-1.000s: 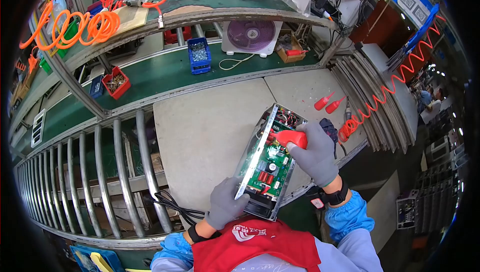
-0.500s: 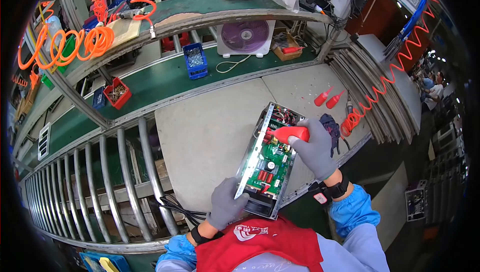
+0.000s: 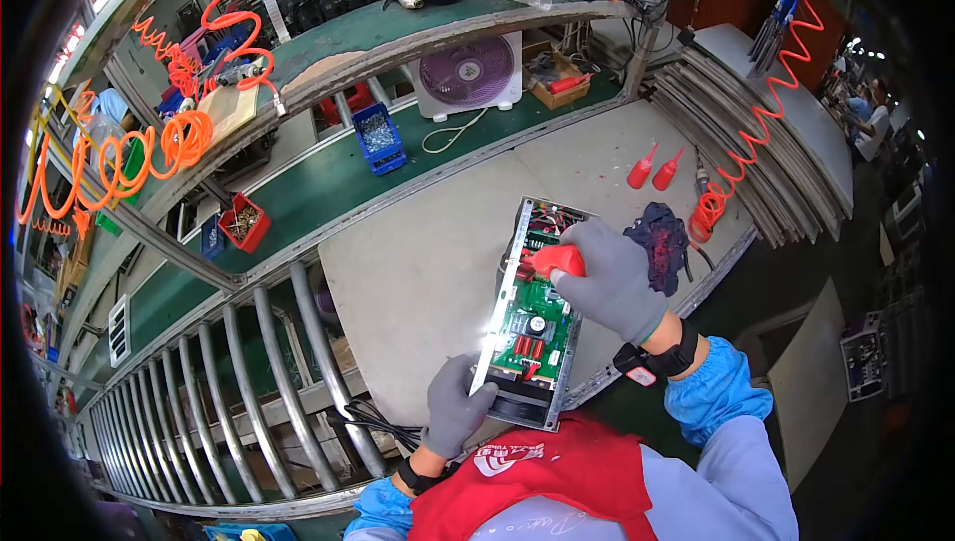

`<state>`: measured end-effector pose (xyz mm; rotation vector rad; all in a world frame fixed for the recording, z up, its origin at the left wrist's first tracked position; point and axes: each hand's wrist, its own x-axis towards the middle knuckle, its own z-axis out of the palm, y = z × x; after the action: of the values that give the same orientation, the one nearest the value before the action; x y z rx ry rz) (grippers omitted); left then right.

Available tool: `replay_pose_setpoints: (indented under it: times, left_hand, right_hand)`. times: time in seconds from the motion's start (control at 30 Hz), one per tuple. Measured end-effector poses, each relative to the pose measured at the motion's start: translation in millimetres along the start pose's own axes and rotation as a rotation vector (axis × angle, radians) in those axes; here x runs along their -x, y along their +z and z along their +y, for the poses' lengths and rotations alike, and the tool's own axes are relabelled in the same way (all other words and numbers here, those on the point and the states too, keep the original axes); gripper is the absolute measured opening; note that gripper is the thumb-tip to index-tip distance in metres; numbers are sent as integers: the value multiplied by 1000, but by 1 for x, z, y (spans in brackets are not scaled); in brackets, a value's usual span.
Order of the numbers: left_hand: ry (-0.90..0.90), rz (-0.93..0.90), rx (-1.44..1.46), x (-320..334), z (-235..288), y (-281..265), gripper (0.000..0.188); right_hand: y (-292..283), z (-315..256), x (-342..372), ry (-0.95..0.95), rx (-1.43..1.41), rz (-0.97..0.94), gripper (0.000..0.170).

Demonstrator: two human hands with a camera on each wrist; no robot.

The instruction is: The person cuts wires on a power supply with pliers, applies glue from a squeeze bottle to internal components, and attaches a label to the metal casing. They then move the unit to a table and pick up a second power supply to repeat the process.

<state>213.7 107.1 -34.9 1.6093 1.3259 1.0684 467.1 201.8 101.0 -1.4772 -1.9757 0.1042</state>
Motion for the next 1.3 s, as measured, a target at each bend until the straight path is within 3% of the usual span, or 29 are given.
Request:
replay_pose_setpoints:
  times: [0.1,0.2,0.33,0.47,0.57,0.6,0.77,0.87,1.0,1.3]
  left_hand:
    - [-57,-8,-3,0,7,-1,43]
    - [-85,-9,-2,-1,13,-2,42]
    - [-64,-9,-29,-2,13,-2,42]
    - [-25,-13,-54,-3,6,-2,42]
    - [-5,-8,-48,-3,1,-1,42]
    - [-18,-14,-43,-4,1,-1,42]
    - [-27,-30,45,-5,3,-1,42]
    - [-27,-41,41,-5,5,-4,42]
    - [-31,-56,22,-6,3,-5,43]
    - [68,-65,-51,-6,-5,-12,42]
  right_hand:
    - [-1,18,10,39,-93,100,42]
    - [-18,28,33,250,-215,126,42]
    - [-42,18,68,668,-900,223,36]
    - [-65,-11,105,726,-896,242,36]
    - [-73,-44,134,715,-795,271,37]
    - [-65,-44,146,546,-663,357,39]
    - [-56,-80,187,163,-130,222,43]
    - [-37,-98,191,56,24,207,43]
    - [-17,-107,188,-11,86,239,40]
    - [12,-132,199,23,214,334,41]
